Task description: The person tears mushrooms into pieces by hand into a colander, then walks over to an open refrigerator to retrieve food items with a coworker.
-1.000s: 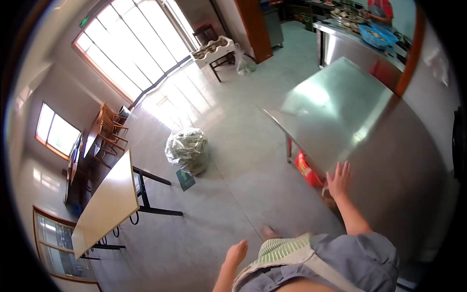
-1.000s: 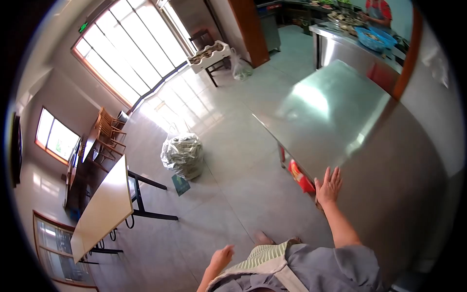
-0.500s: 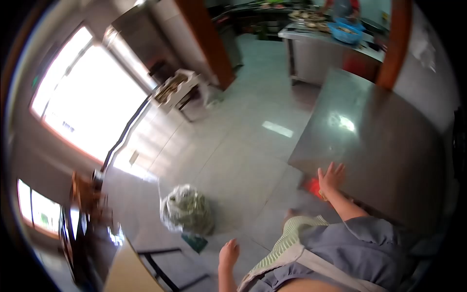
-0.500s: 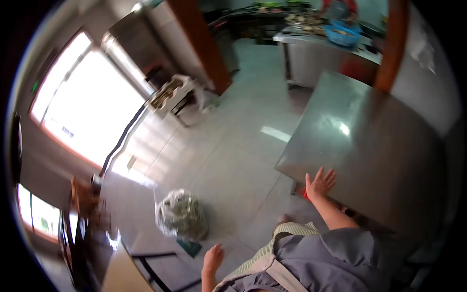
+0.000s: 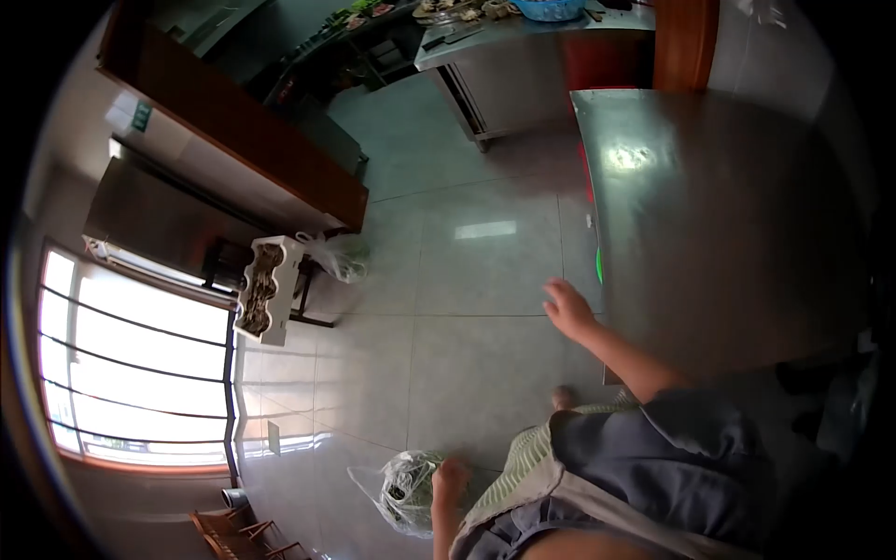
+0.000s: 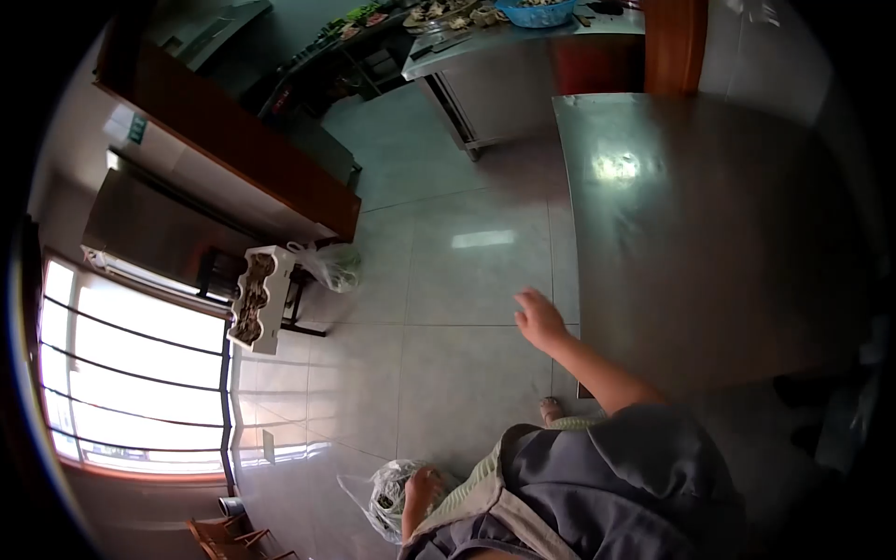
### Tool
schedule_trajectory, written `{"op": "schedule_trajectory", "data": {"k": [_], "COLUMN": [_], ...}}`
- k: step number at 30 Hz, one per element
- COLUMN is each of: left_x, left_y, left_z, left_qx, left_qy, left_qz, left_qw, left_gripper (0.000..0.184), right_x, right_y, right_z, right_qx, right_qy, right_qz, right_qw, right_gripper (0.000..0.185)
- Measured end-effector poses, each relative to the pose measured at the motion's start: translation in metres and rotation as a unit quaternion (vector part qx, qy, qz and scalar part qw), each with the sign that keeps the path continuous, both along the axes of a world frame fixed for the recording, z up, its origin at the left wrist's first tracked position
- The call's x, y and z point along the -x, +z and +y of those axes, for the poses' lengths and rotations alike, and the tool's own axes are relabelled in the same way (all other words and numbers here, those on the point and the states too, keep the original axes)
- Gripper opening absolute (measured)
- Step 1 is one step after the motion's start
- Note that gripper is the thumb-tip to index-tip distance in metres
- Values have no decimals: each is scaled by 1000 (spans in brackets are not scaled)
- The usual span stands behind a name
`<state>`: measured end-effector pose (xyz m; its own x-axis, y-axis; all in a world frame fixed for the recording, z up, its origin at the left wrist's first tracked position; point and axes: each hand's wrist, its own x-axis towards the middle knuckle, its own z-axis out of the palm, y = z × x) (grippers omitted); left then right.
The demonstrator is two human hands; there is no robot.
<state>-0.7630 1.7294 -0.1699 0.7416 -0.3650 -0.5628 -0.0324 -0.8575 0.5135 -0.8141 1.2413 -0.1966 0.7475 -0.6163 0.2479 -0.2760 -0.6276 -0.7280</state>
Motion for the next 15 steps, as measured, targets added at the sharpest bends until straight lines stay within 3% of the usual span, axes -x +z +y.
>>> {"op": "schedule_trajectory", "data": {"k": [1, 2, 4, 5, 7, 11, 12, 13, 15], "left_x": [-15, -28, -60, -83, -142, -314, -360, -401, -480], "left_y": [-11, -19, -26, -29, -38, -50, -51, -58, -77], "left_z": [14, 25, 39, 41, 38, -5, -33, -64, -126], "left_qx": [-9, -32, -86, -105, -127, -148, -152, -151, -129], "left_qy": [40, 57, 48, 39, 9, -52, -66, -77, -110], "left_qz": [47, 76, 91, 89, 76, 20, 0, -22, -87], "left_qw": [998, 995, 991, 990, 989, 987, 986, 985, 982], "left_gripper": [29, 29, 30, 30, 31, 32, 33, 33, 34], "right_x": [-24, -47, -94, -113, -149, -184, -184, -192, -207], "right_y": [5, 7, 12, 13, 15, -126, -154, -138, -134], "right_z": [-8, -14, -26, -24, -29, -3, -7, -13, -33], "right_qx": [-88, -91, -172, -181, -240, -98, -150, -193, -228], "right_qy": [52, 40, 154, 133, 155, 175, 217, 248, 201], "right_qz": [37, 41, 110, 109, 224, 275, 297, 379, 418], "right_qw": [994, 994, 967, 968, 932, 940, 918, 870, 856], "right_gripper": [29, 29, 25, 25, 22, 27, 35, 34, 33]}}
